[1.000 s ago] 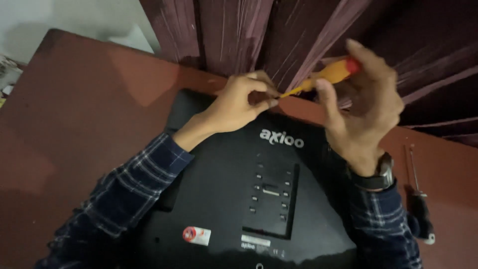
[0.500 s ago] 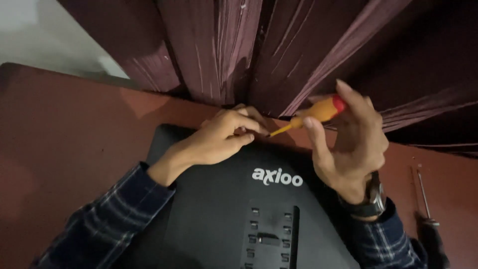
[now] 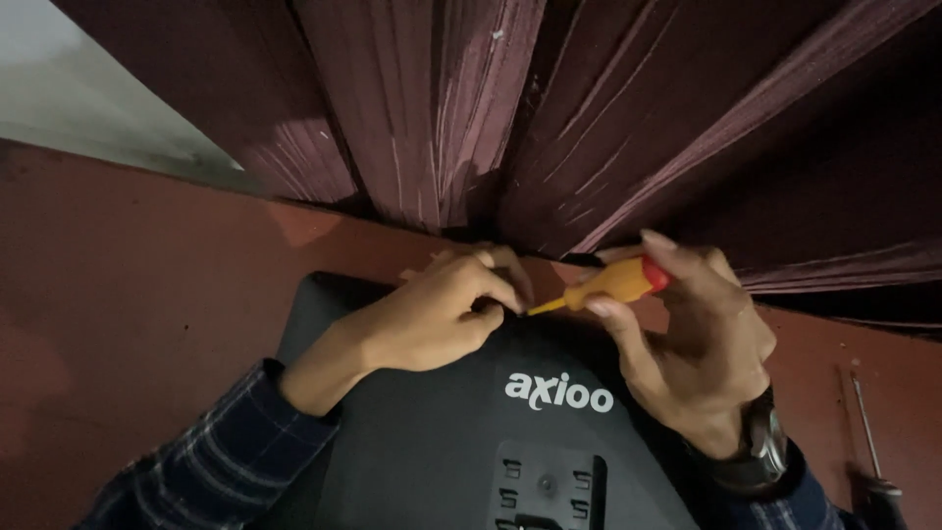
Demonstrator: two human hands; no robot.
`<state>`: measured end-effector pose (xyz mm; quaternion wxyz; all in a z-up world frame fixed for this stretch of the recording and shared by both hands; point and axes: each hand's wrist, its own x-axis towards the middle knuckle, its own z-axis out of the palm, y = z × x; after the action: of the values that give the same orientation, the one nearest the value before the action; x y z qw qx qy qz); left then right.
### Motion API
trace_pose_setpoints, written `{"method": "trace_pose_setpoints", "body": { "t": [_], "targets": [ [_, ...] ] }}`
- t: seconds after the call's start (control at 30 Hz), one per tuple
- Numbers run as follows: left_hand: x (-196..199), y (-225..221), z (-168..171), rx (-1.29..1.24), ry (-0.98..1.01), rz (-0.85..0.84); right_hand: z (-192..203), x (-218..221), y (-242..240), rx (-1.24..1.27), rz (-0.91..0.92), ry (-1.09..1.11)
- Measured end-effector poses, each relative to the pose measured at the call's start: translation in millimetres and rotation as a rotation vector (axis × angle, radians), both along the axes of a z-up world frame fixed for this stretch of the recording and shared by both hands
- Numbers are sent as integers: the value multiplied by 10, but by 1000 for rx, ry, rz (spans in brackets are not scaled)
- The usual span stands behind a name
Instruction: Tightening screws on the back panel of an all-in-one computer using a manual screwdriver
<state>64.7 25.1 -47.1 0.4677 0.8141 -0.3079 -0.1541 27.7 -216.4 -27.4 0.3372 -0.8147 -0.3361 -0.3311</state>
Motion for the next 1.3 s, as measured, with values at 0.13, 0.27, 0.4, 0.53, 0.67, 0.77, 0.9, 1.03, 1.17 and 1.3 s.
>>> {"method": "trace_pose_setpoints", "body": {
  "t": [0.13,0.27,0.4,0.53,0.67,0.77,0.9,1.03,1.17,1.3],
  "targets": [
    [11,-11,-44,-49,-64,-25,125,-71,52,-58,52,71],
    [2,-10,-7,-16,-49,-32,131,-75,68,-56,36,55],
    [-1,-19,-20,-55,-77,-34,158,-79,110,-109,23,-9],
    [0,-29,-24,9,-37,-16,106,-78,89,-45,74,86],
    [14,-28,-65,2,-56,-29,54,-112,29,-65,-85,96],
    [5,-23,-28,-20,-75,-43,116,-116,79,-55,19,139],
    [-5,-29,26,12,41,-6,21,-139,-15,-107,-77,154],
    [-6,-18,-16,-9,-4,-7,141,-124,48,-142,-15,198],
    [-11,-29,-26,-54,8,-12,207,-165,163,-85,16,147],
    [-25,-2,72,-5,23,-19,124,-221,150,-124,-140,248]
  ]
}}
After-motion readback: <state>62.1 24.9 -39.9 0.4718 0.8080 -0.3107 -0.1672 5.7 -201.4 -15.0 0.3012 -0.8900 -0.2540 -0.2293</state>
